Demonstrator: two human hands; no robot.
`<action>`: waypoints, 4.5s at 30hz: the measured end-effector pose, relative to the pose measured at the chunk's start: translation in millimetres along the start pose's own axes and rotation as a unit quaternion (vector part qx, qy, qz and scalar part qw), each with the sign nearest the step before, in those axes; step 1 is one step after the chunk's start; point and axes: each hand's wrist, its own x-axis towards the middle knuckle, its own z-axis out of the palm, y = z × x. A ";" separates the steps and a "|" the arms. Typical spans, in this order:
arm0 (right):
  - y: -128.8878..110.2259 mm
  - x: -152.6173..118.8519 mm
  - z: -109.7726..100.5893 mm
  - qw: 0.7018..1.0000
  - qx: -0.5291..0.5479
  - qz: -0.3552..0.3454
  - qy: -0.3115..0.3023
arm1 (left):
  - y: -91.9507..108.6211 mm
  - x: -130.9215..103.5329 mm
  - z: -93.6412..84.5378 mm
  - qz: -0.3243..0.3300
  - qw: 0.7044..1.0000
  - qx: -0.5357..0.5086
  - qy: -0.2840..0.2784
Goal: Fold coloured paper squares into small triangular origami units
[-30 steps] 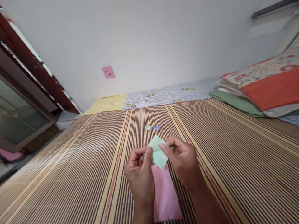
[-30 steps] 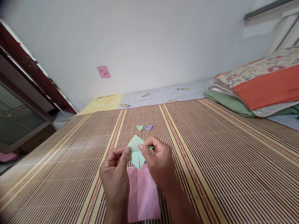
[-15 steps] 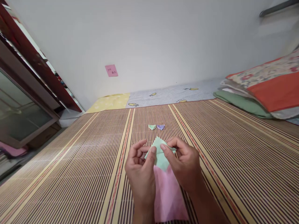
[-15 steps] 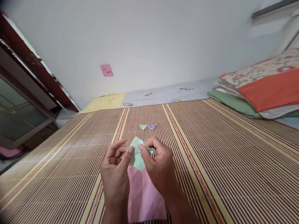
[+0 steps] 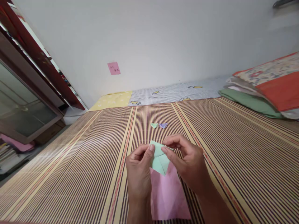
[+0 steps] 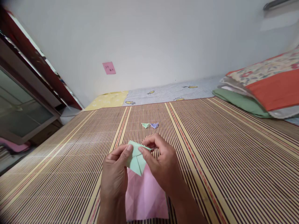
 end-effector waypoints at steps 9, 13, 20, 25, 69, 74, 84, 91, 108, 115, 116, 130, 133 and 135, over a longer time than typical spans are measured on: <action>-2.0 2.3 -5.8 0.998 -0.024 -0.057 -0.007 | 1.4 -3.5 1.4 0.035 0.998 0.052 -0.018; -2.4 2.4 -5.1 1.000 0.000 -0.027 -0.007 | 0.2 -3.2 2.2 0.041 0.996 0.074 -0.038; -2.5 0.2 -3.7 1.000 0.018 0.021 -0.008 | -2.1 -3.4 3.7 0.061 0.994 0.078 -0.045; 0.8 0.2 -2.8 1.000 0.007 0.025 -0.003 | -1.3 -4.5 3.6 0.079 0.990 0.107 -0.047; -3.9 0.8 -8.4 0.999 -0.016 0.019 -0.027 | 7.6 -7.8 7.7 -0.072 0.983 0.125 -0.116; -2.8 1.1 -8.4 0.998 -0.001 0.034 -0.062 | 4.9 -6.7 8.9 -0.080 0.987 0.100 -0.101; -1.3 1.4 -8.8 0.990 -0.102 -0.072 0.068 | -8.9 -1.5 3.9 -0.065 0.995 -0.019 -0.077; 1.3 2.2 -12.3 0.998 -0.026 0.019 0.060 | -3.4 -3.5 2.6 -0.049 0.992 -0.001 -0.118; 7.6 2.9 -21.6 0.967 0.122 0.184 -0.122 | -5.4 -2.8 1.7 -0.091 0.985 0.057 -0.132; 16.3 -1.7 -23.2 0.969 0.109 0.170 -0.140 | -7.9 0.3 1.3 -0.083 0.989 0.022 -0.117; 16.4 -2.1 -23.9 0.972 0.096 0.161 -0.142 | -7.4 0.5 0.7 -0.085 0.988 0.030 -0.127; 14.7 0.8 -36.2 0.986 0.071 0.130 -0.074 | -9.7 -3.9 5.8 -0.099 0.984 -0.008 -0.145; 17.1 2.8 -36.3 0.985 0.085 0.143 -0.037 | -11.6 -3.5 7.4 -0.108 0.985 -0.022 -0.136; 17.6 3.7 -35.1 0.982 0.106 0.151 -0.040 | -12.5 -3.4 8.9 -0.107 0.987 -0.023 -0.121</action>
